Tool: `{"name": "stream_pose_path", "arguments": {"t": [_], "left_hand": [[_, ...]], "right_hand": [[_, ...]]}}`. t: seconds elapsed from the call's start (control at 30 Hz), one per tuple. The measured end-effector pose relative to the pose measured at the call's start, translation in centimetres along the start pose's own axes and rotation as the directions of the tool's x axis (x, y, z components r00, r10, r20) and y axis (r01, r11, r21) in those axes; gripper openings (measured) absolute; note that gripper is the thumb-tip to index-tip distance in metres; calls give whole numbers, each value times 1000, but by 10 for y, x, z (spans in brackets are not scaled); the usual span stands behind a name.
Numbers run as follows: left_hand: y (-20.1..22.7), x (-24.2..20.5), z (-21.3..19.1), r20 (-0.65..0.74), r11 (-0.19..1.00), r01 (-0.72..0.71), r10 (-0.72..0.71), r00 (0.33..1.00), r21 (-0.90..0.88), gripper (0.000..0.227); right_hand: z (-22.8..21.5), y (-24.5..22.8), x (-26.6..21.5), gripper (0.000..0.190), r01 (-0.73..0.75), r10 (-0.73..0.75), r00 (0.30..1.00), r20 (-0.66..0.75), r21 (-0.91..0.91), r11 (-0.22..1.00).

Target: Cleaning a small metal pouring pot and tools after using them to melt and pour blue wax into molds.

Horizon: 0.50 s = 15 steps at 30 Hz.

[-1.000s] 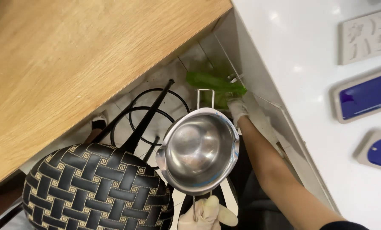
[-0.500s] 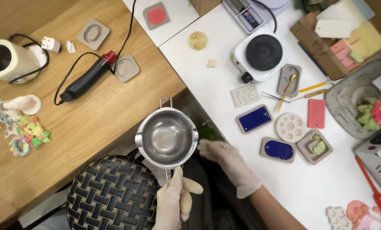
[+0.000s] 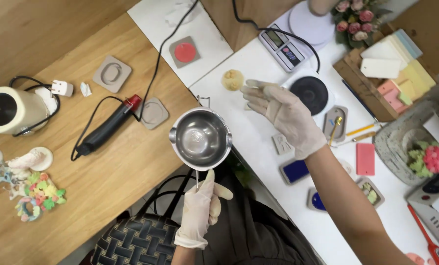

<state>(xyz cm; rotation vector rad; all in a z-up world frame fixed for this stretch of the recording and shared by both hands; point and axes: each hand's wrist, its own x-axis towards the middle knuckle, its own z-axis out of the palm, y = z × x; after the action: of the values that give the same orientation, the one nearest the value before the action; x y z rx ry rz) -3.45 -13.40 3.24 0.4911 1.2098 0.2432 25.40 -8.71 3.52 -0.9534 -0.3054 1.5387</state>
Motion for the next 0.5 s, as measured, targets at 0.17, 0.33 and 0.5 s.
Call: {"name": "stream_pose_path", "arguments": {"t": [0.17, 0.33, 0.5], "left_hand": [[29, 35, -25, -30, 995, 100, -99, 995, 27, 60], [53, 46, -48, -38, 969, 249, -249, 968, -6, 61], [22, 72, -71, -92, 964, 266, -263, 960, 20, 61]], "right_hand": [[-15, 16, 177, 42, -21, 22, 997, 74, -14, 1000], [-34, 59, 330, 37, 143, -174, 983, -55, -362, 921], [-43, 82, 427, 41, 434, -469, 783, 408, -899, -58]]}}
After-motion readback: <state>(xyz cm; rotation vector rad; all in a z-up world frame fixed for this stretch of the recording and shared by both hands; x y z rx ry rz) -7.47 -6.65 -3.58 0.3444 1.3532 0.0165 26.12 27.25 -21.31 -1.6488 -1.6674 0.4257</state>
